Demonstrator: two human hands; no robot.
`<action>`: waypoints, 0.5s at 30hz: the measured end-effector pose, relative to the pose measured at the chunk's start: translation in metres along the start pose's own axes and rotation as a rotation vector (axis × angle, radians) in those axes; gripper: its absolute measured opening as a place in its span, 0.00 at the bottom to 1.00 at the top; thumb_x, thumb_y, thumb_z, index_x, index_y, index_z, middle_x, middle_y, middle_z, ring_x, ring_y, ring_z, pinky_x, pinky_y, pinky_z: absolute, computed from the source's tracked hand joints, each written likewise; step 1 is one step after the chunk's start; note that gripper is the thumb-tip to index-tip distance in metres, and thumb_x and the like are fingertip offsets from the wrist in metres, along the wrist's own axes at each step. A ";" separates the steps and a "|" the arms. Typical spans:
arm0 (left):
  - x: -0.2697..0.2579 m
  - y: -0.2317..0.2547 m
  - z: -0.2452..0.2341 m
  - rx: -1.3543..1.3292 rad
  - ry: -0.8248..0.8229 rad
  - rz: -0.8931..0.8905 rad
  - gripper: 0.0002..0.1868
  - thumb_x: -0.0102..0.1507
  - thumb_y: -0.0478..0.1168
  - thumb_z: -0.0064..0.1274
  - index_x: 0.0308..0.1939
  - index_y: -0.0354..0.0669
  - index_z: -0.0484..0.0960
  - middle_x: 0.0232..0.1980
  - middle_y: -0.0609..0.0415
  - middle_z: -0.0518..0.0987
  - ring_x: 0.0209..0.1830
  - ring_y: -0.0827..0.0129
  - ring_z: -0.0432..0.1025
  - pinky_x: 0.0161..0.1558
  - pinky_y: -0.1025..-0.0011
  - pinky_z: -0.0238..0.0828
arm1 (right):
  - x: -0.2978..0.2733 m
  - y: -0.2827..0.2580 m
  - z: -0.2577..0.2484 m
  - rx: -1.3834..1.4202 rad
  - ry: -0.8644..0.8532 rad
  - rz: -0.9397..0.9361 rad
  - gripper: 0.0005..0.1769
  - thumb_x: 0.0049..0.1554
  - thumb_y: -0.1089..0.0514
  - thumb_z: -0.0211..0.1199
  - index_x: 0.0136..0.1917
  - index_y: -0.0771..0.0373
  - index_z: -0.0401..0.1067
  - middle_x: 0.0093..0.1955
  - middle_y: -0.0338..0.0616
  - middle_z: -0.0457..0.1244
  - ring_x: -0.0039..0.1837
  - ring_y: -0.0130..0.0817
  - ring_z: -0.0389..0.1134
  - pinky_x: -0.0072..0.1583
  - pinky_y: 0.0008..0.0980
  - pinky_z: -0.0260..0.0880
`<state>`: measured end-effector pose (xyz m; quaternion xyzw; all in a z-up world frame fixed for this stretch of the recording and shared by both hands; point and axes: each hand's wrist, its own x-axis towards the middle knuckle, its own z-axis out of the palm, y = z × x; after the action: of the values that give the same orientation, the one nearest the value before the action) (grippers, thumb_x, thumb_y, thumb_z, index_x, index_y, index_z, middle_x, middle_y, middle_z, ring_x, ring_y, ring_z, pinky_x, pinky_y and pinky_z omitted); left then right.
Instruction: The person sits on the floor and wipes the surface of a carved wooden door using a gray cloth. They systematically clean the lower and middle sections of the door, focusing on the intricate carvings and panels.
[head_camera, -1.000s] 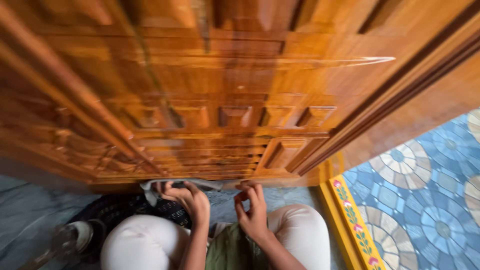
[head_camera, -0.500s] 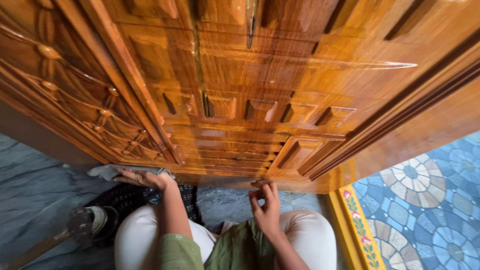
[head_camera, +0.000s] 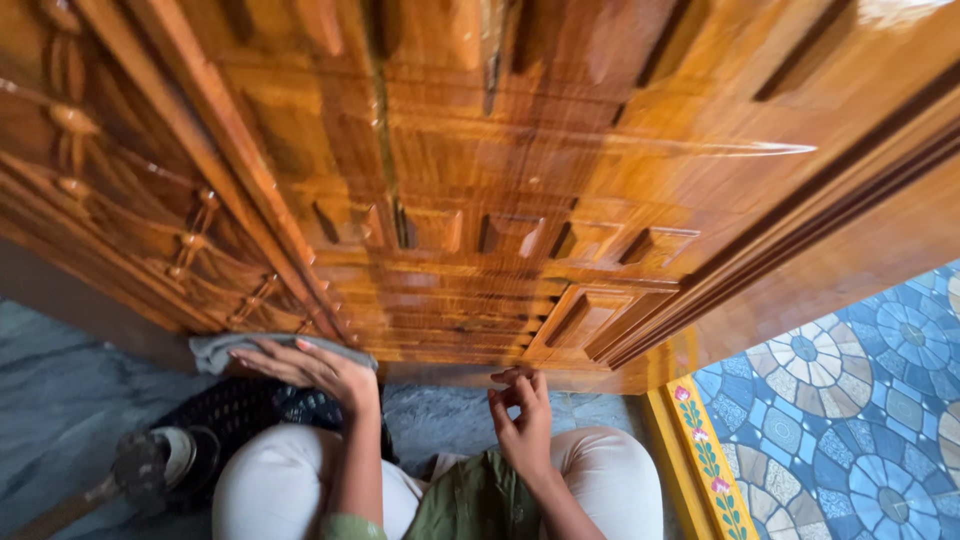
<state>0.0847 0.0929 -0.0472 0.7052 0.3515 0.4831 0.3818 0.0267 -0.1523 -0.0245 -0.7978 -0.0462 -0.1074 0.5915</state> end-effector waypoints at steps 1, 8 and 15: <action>-0.010 0.009 -0.001 -0.016 -0.022 -0.006 0.42 0.76 0.65 0.18 0.85 0.41 0.38 0.87 0.42 0.28 0.89 0.47 0.24 0.85 0.41 0.22 | 0.001 -0.002 -0.002 -0.006 -0.001 -0.009 0.09 0.54 0.69 0.65 0.50 0.67 0.74 0.49 0.42 0.60 0.38 0.27 0.66 0.39 0.28 0.68; -0.078 0.048 -0.002 -0.150 -0.242 0.237 0.48 0.74 0.70 0.21 0.82 0.42 0.23 0.86 0.39 0.21 0.89 0.46 0.18 0.84 0.38 0.16 | 0.001 -0.003 0.002 -0.061 -0.005 -0.009 0.08 0.55 0.68 0.65 0.49 0.67 0.74 0.49 0.42 0.60 0.39 0.27 0.66 0.39 0.27 0.68; 0.007 0.060 -0.007 -0.192 -0.088 0.380 0.59 0.66 0.80 0.16 0.82 0.39 0.22 0.86 0.42 0.21 0.87 0.51 0.20 0.83 0.47 0.16 | 0.000 -0.005 0.002 -0.038 -0.001 -0.040 0.07 0.58 0.64 0.65 0.50 0.68 0.74 0.51 0.43 0.59 0.40 0.27 0.66 0.40 0.27 0.68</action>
<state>0.0877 0.0724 0.0104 0.7396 0.1475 0.5465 0.3641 0.0263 -0.1489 -0.0202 -0.8078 -0.0604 -0.1193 0.5741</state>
